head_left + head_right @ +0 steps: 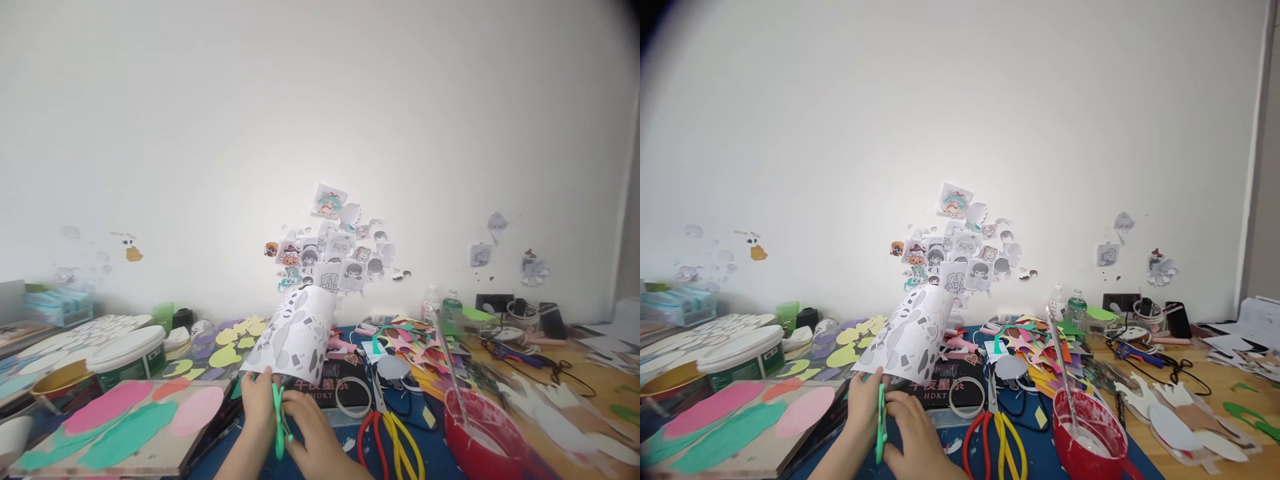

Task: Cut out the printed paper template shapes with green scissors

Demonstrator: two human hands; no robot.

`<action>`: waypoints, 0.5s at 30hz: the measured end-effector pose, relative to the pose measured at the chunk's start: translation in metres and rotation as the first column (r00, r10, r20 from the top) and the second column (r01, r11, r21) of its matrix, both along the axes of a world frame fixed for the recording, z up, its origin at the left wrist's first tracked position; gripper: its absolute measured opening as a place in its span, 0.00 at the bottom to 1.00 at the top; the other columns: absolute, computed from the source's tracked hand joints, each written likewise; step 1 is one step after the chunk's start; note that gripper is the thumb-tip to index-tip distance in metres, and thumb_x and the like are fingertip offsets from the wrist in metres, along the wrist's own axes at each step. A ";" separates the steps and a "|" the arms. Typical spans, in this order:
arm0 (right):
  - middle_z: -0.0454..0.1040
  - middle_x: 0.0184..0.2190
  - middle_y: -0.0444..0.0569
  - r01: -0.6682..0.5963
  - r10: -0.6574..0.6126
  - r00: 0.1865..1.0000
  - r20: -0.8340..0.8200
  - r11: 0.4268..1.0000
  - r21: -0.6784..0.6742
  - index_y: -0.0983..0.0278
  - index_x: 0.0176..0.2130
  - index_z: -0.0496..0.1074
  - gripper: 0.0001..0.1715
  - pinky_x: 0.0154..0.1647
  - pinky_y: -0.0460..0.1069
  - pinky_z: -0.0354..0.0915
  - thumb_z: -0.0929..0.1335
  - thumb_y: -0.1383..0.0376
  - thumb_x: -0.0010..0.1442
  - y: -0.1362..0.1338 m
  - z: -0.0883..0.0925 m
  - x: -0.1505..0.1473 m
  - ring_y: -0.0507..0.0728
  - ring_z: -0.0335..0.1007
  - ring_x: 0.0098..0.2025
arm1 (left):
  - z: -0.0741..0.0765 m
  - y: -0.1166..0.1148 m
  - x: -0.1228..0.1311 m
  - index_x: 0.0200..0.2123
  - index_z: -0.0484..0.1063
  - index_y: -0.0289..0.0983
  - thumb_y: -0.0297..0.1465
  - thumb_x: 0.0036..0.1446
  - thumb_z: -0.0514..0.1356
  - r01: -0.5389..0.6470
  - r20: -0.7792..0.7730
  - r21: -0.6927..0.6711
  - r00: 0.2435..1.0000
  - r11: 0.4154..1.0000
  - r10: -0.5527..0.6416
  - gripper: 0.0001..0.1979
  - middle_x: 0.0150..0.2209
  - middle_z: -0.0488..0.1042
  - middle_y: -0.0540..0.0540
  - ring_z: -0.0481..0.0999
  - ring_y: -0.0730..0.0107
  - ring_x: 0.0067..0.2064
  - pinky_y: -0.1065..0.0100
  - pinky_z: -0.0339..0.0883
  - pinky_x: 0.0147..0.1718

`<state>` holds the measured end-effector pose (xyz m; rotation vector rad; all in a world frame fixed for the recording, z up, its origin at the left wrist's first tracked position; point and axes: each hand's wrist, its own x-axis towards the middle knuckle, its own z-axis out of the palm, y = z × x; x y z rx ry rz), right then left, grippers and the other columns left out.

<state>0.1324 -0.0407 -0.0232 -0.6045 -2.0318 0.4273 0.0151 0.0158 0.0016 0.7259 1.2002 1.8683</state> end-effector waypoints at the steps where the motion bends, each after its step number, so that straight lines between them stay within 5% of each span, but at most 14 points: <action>1: 0.61 0.51 0.48 -0.008 0.008 1.000 -0.015 1.000 0.005 0.60 0.47 0.62 0.30 0.53 0.50 0.52 0.62 0.79 0.45 -0.001 0.000 0.000 0.56 0.55 0.52 | 0.000 0.000 0.000 0.25 0.56 0.39 0.27 0.43 0.56 0.001 0.000 -0.002 1.000 1.000 -0.001 0.08 0.10 0.59 0.59 0.59 0.77 0.12 0.75 0.51 0.13; 8: 0.68 0.42 0.49 0.059 -0.082 0.978 -0.194 0.990 -0.125 0.61 0.48 0.60 0.32 0.39 0.49 0.62 0.65 0.77 0.42 0.005 -0.010 -0.004 0.55 0.66 0.37 | 0.000 -0.001 0.005 0.32 0.58 0.36 0.26 0.44 0.57 0.023 -0.007 -0.005 1.000 1.000 -0.023 0.11 0.13 0.61 0.58 0.62 0.76 0.13 0.74 0.53 0.13; 15: 0.69 0.43 0.51 -0.008 -0.055 0.956 -0.289 0.978 -0.210 0.60 0.50 0.62 0.34 0.38 0.50 0.63 0.64 0.78 0.43 0.020 -0.017 -0.004 0.57 0.66 0.40 | 0.002 -0.003 0.009 0.38 0.57 0.37 0.31 0.43 0.60 0.121 -0.046 0.109 0.992 0.987 -0.117 0.18 0.20 0.69 0.54 0.71 0.71 0.19 0.72 0.62 0.17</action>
